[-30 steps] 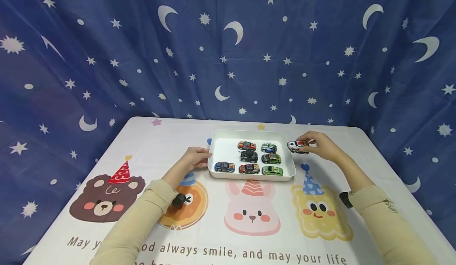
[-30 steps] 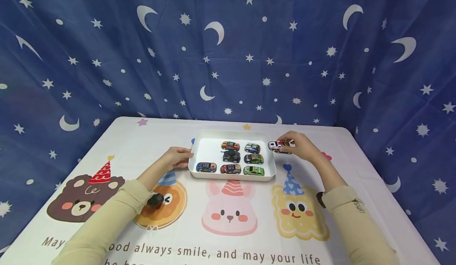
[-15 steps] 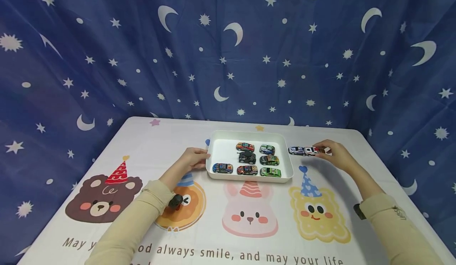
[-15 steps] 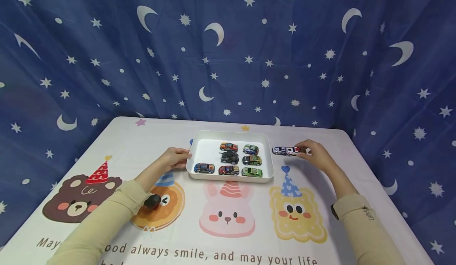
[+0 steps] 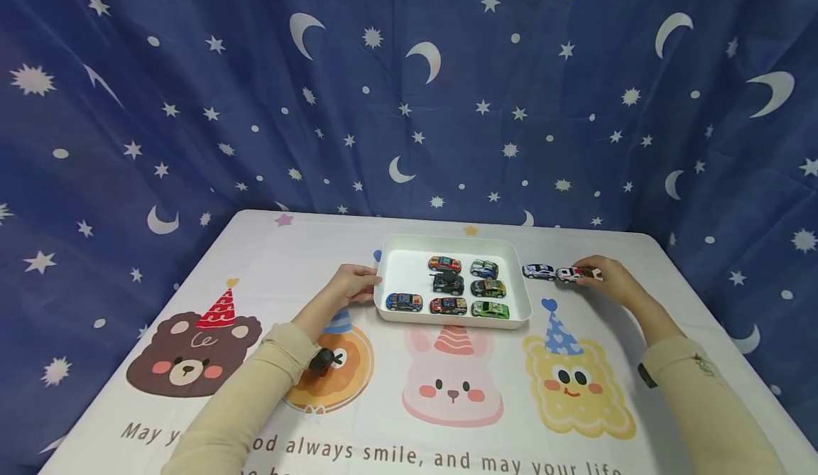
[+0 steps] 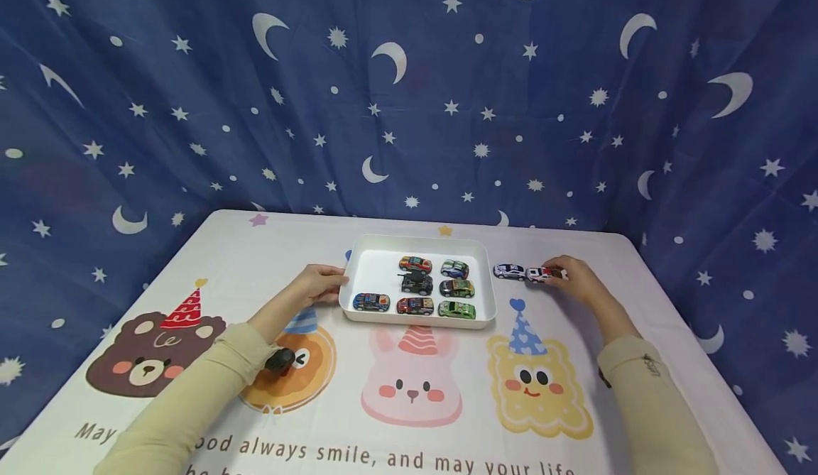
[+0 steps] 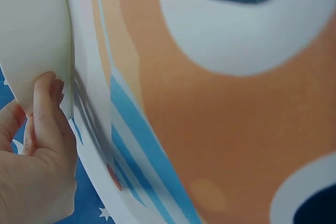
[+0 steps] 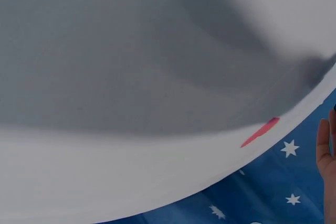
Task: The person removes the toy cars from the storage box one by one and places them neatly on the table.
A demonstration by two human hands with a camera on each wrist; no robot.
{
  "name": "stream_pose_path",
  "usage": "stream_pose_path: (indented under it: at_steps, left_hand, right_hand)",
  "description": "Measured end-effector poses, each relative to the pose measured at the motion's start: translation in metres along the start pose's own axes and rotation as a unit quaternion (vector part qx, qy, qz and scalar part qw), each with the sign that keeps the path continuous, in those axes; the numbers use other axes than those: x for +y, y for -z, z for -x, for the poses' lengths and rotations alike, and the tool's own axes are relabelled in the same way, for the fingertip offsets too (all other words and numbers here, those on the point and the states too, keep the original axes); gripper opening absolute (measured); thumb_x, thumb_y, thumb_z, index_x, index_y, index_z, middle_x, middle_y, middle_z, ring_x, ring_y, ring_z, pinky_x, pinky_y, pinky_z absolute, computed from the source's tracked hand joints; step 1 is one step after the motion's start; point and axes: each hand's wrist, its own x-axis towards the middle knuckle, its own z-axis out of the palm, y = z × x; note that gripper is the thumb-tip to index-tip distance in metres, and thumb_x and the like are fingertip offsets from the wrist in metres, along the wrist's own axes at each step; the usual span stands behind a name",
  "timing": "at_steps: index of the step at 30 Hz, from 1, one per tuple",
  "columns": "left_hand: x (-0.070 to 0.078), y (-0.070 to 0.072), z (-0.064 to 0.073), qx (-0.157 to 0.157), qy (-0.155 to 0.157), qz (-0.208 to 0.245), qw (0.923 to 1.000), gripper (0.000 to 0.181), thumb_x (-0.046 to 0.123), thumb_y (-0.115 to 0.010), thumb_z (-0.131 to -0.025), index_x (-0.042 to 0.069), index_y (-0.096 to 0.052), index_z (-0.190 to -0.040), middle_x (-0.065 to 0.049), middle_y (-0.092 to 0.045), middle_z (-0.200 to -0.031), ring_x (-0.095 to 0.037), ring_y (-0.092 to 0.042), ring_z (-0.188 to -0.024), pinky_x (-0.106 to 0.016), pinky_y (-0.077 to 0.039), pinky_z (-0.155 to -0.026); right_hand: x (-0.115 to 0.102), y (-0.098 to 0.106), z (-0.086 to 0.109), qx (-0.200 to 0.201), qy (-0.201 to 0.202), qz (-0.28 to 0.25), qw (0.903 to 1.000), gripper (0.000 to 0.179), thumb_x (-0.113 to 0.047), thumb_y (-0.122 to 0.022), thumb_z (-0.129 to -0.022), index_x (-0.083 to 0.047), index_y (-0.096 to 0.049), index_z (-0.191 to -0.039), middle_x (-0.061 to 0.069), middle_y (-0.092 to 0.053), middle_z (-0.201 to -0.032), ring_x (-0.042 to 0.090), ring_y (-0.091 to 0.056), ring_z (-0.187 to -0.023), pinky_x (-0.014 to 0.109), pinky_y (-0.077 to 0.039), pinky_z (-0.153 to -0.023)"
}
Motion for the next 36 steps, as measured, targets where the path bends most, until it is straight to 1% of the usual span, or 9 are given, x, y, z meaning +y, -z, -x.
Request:
stream_pose_path:
  at_steps: [4, 5, 8, 12, 16, 23, 28, 32, 36]
  left_hand:
    - [-0.001, -0.003, -0.001, -0.002, -0.002, -0.001, 1.0, 0.037, 0.006, -0.064, -0.088, -0.004, -0.057, -0.123, -0.008, -0.069, -0.085, -0.005, -0.06, -0.056, -0.015, -0.055, -0.048]
    - [-0.001, -0.003, -0.002, -0.002, 0.0, -0.003, 1.0, 0.037, 0.007, -0.064, -0.088, -0.003, -0.057, -0.123, -0.009, -0.069, -0.087, -0.005, -0.06, -0.056, -0.015, -0.054, -0.048]
    - [-0.002, -0.005, -0.001, -0.004, 0.001, -0.006, 1.0, 0.037, 0.006, -0.063, -0.088, -0.003, -0.057, -0.124, -0.016, -0.07, -0.097, -0.006, -0.061, -0.058, -0.016, -0.056, -0.05]
    - [0.0, -0.006, 0.001, 0.003, 0.011, -0.013, 0.9998, 0.037, 0.008, -0.064, -0.088, 0.0, -0.058, -0.124, -0.019, -0.068, -0.107, -0.006, -0.062, -0.059, -0.016, -0.057, -0.052]
    - [0.002, -0.005, 0.001, 0.011, 0.018, -0.016, 0.9996, 0.036, 0.008, -0.065, -0.087, 0.001, -0.06, -0.122, -0.017, -0.068, -0.106, -0.006, -0.062, -0.059, -0.016, -0.057, -0.052]
    - [0.002, -0.003, 0.003, 0.011, 0.017, -0.013, 0.9997, 0.036, 0.007, -0.065, -0.087, -0.001, -0.06, -0.122, -0.018, -0.069, -0.105, -0.007, -0.062, -0.058, -0.017, -0.057, -0.053]
    - [0.003, -0.003, 0.004, 0.01, 0.01, -0.014, 0.9998, 0.036, 0.006, -0.064, -0.087, -0.002, -0.059, -0.122, -0.019, -0.068, -0.105, -0.008, -0.062, -0.061, -0.018, -0.058, -0.054]
    - [0.003, -0.003, 0.004, 0.01, 0.007, -0.014, 0.9998, 0.036, 0.005, -0.064, -0.088, -0.002, -0.059, -0.122, -0.018, -0.069, -0.103, -0.007, -0.062, -0.061, -0.019, -0.059, -0.056]
    - [0.003, -0.002, 0.004, 0.01, 0.004, -0.01, 0.9999, 0.036, 0.005, -0.063, -0.088, -0.004, -0.058, -0.122, -0.018, -0.069, -0.101, -0.006, -0.061, -0.058, -0.02, -0.06, -0.057]
  right_hand:
    - [0.01, 0.001, -0.001, -0.004, -0.003, 0.016, 0.9999, 0.03, -0.004, -0.064, -0.086, 0.013, -0.058, -0.111, 0.032, -0.06, -0.107, 0.045, -0.056, -0.097, 0.058, -0.051, -0.082]
    - [0.012, 0.0, -0.001, -0.005, -0.004, 0.018, 0.9998, 0.03, -0.004, -0.064, -0.086, 0.013, -0.058, -0.111, 0.033, -0.06, -0.107, 0.044, -0.056, -0.097, 0.058, -0.05, -0.082]
    - [0.018, 0.001, -0.002, -0.014, -0.006, 0.027, 0.9995, 0.03, -0.003, -0.064, -0.085, 0.015, -0.058, -0.109, 0.033, -0.06, -0.104, 0.044, -0.057, -0.093, 0.058, -0.05, -0.081]
    - [0.019, 0.002, -0.003, -0.024, -0.01, 0.033, 0.9991, 0.031, -0.003, -0.065, -0.085, 0.016, -0.057, -0.108, 0.034, -0.06, -0.104, 0.045, -0.057, -0.094, 0.058, -0.049, -0.083]
    - [0.017, 0.001, -0.004, -0.035, -0.021, 0.023, 0.9989, 0.031, -0.004, -0.064, -0.086, 0.016, -0.057, -0.109, 0.034, -0.06, -0.105, 0.048, -0.056, -0.098, 0.06, -0.047, -0.087]
    - [0.02, -0.005, -0.005, -0.046, -0.021, 0.005, 0.9987, 0.027, -0.001, -0.063, -0.085, 0.015, -0.058, -0.106, 0.032, -0.061, -0.1, 0.045, -0.057, -0.095, 0.061, -0.047, -0.089]
    - [0.019, -0.007, -0.007, -0.058, -0.04, -0.006, 0.9975, 0.027, -0.001, -0.062, -0.086, 0.014, -0.057, -0.108, 0.033, -0.06, -0.103, 0.045, -0.055, -0.097, 0.062, -0.045, -0.091]
    - [0.018, -0.007, -0.008, -0.067, -0.053, -0.012, 0.9963, 0.033, -0.003, -0.064, -0.085, 0.014, -0.054, -0.111, 0.034, -0.058, -0.106, 0.045, -0.055, -0.098, 0.061, -0.045, -0.091]
    - [0.017, -0.008, -0.013, -0.078, -0.055, -0.011, 0.9954, 0.042, -0.004, -0.067, -0.083, 0.014, -0.049, -0.116, 0.036, -0.054, -0.111, 0.048, -0.053, -0.101, 0.061, -0.045, -0.092]
